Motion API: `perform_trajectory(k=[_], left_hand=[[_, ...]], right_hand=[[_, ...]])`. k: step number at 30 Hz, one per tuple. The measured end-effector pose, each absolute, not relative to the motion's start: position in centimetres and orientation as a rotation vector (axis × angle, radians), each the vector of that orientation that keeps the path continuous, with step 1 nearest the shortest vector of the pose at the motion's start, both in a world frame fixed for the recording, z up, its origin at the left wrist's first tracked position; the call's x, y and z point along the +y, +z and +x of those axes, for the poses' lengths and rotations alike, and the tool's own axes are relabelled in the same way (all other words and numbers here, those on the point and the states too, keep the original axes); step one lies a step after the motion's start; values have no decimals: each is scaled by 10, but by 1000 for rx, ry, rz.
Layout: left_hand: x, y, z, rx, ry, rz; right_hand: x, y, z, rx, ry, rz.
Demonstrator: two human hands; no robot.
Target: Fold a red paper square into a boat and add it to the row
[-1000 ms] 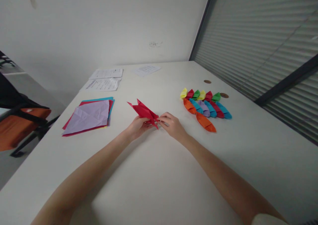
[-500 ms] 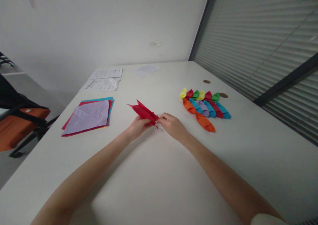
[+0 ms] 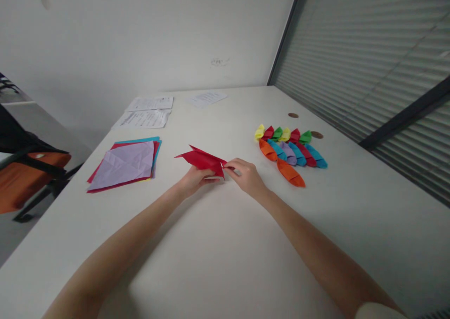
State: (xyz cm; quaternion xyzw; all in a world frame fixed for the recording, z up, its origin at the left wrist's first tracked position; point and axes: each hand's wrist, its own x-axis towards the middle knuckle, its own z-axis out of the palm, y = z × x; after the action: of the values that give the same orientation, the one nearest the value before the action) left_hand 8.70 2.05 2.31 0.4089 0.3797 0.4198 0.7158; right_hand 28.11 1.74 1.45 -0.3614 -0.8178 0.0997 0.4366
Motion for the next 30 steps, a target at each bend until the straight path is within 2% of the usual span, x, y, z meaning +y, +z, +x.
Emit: perform_trajectory(k=[6,19,30], left_hand=[[23,21,84,814,861,871],[19,19,93,773,937,821],[18,26,92,822,952,758]], right_hand=[[16,19,279,-1945,384,-946],[4,13,266,-2009,169,-1014],[8,20,277,-2271,24,-798]])
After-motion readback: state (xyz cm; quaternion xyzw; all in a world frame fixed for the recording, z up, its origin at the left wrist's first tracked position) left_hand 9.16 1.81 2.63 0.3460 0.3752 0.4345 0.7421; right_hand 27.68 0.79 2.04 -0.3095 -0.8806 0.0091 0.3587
